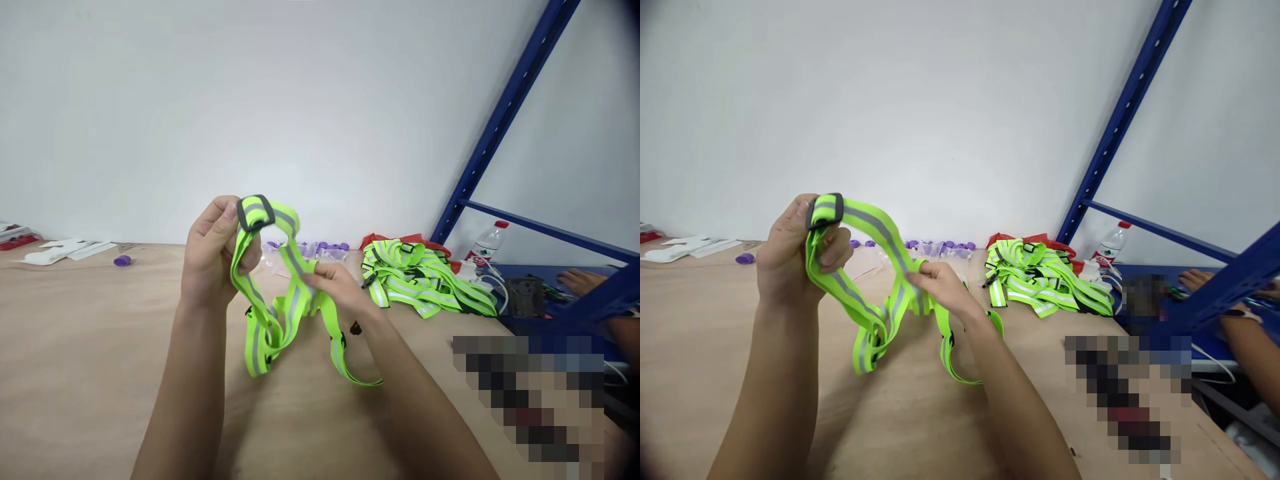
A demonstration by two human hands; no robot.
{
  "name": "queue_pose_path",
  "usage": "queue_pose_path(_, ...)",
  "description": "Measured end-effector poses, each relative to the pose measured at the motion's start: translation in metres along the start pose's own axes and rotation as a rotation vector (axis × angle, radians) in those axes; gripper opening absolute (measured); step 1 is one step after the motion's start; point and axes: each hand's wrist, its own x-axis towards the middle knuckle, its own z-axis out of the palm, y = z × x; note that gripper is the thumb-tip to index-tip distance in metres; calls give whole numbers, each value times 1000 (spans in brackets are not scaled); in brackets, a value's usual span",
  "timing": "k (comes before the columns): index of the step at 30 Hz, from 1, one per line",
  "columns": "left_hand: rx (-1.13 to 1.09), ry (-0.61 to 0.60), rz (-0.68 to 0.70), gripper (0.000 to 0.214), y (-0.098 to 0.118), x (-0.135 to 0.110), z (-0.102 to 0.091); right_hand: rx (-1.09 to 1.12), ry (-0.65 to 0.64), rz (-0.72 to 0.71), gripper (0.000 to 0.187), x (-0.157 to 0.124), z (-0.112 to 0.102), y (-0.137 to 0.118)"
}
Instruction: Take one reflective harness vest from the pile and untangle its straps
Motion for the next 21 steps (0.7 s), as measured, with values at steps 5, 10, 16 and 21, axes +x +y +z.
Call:
queue_pose_path(5,133,-74,-105,23,2,3,-16,196,356,-104,42,-3,-34,-8)
queue_pose_path(10,142,-150,-186,23,-3,8,-35,304,580,-261,36,-13,-49,-28)
queue_pose_path(16,397,-284,-229,30,-17,3,-13,269,469,-307,26,-22,-36,-47)
queue_pose_path(21,542,-489,-300,33,-28,-6,22,270,322,-229,29,-27,-26,-52)
